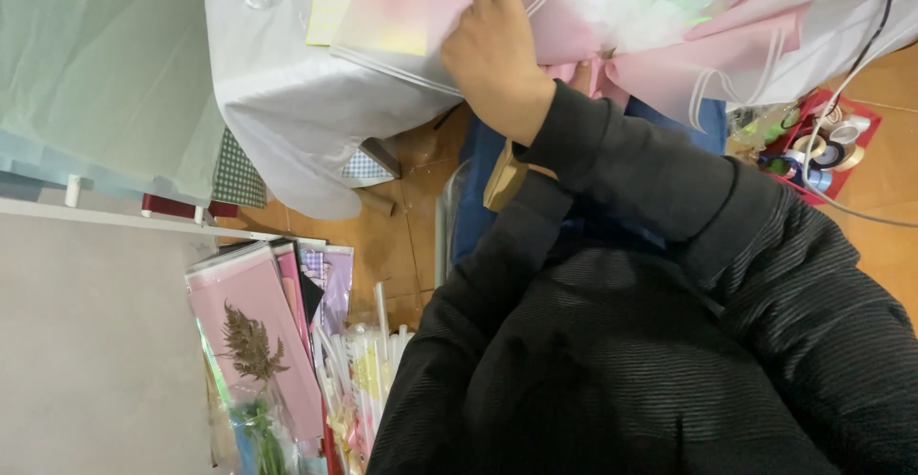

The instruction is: The person wraps a decorative butterfly bouquet with pink and white paper, folding and tucking the edges around the base. They secure the wrapping with a pink ribbon, adjusting the folds and smoothing the paper throughout the process.

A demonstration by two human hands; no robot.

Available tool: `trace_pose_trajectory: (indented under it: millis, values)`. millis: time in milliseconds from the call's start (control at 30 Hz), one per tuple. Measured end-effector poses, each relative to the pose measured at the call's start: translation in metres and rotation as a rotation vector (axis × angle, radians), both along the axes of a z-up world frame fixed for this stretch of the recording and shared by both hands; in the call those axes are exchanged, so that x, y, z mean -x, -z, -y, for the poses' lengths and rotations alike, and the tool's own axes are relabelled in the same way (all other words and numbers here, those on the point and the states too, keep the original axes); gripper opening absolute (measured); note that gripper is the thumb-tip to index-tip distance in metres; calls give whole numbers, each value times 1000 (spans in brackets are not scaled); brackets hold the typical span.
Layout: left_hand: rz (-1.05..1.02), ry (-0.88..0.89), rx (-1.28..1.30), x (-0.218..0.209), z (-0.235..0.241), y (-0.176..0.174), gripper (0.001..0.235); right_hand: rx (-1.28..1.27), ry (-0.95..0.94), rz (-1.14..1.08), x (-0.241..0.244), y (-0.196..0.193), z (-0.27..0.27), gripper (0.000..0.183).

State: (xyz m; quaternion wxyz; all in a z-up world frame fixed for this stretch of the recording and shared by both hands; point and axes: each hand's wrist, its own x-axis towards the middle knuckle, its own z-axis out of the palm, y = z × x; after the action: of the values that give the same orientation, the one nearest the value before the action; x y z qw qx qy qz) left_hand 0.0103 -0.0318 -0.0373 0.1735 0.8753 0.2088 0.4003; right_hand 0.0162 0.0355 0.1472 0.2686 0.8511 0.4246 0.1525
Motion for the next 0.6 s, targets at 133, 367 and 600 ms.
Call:
trace_pose_trajectory:
  millis: [133,367,600]
  values:
    - [-47,13,25,11,-5,1,43,37,66,-84,-6,22,-17,38]
    - [-137,38,63,6,-6,1,44,133,101,-58,-8,30,-20,30]
    - [-227,81,109,9,0,1,44,-80,-315,-82,-34,32,21,40]
